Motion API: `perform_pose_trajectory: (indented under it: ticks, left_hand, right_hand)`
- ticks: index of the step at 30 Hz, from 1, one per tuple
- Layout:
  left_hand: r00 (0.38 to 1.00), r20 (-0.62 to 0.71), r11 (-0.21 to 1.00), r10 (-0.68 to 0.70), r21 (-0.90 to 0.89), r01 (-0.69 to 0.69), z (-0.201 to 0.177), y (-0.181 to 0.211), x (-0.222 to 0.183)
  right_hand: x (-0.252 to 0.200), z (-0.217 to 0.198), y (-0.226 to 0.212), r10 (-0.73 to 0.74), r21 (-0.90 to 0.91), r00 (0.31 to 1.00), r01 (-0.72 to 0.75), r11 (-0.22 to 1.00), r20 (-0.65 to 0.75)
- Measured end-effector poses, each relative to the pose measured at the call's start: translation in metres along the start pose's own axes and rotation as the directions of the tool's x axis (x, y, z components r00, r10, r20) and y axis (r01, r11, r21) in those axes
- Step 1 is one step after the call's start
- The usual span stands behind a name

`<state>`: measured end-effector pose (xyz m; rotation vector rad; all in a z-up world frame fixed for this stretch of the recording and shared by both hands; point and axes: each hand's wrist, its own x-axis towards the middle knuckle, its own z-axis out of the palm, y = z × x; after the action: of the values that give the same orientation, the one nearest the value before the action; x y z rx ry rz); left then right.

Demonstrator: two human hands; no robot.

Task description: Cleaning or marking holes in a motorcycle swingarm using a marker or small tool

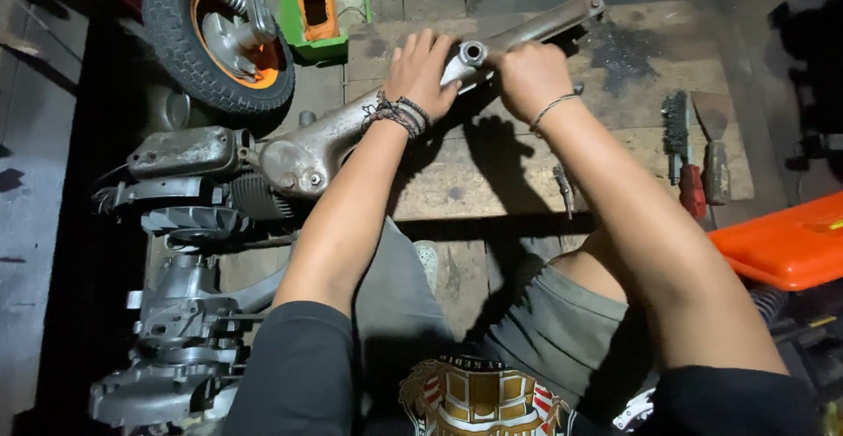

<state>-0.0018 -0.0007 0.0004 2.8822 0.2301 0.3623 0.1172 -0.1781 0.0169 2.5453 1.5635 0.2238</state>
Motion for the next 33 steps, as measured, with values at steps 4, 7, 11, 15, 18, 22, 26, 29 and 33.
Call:
perform_pose_trajectory:
  ticks: [4,7,11,15,18,22,26,29,33]
  left_hand:
    - [1.000,-0.006,1.000,0.008,0.012,-0.008,0.003,-0.002,-0.001]
    - [0.998,-0.045,0.999,0.042,0.020,-0.042,0.001,0.000,0.000]
    - [1.000,-0.016,1.000,0.021,0.000,-0.021,0.001,-0.001,0.000]
    - [0.999,-0.030,1.000,0.021,-0.006,-0.021,0.001,0.001,0.001]
    - [0.999,-0.043,0.999,0.032,-0.007,-0.032,-0.003,0.002,-0.001]
    - [1.000,-0.012,1.000,-0.002,-0.012,0.001,0.001,-0.001,0.000]
    - [1.000,-0.008,1.000,-0.013,0.012,0.013,0.001,0.001,0.001]
    - [1.000,-0.016,1.000,0.002,0.002,-0.002,-0.001,0.004,0.001]
    - [1.000,-0.004,1.000,-0.013,-0.006,0.013,0.003,0.001,0.001]
  right_hand:
    - [-0.002,0.004,0.008,-0.019,-0.030,0.995,0.016,0.999,-0.097]
    - [0.000,0.008,0.007,-0.040,-0.044,0.982,0.032,0.999,-0.183]
    - [-0.001,0.003,0.009,-0.039,0.035,0.988,0.045,0.998,-0.149]
    - [-0.005,0.001,0.017,-0.027,0.007,0.996,0.028,1.000,-0.081]
    - [0.001,0.013,0.009,-0.038,0.060,0.977,0.052,0.997,-0.211]
    - [0.000,0.007,0.013,-0.008,0.171,0.999,0.016,0.985,-0.050]
    - [0.000,0.012,0.013,0.034,0.118,0.996,-0.023,0.993,-0.088]
    - [0.001,0.015,0.013,0.018,0.096,0.994,-0.007,0.995,-0.109]
    - [0.001,0.019,0.020,0.065,0.106,0.998,-0.064,0.992,-0.010]
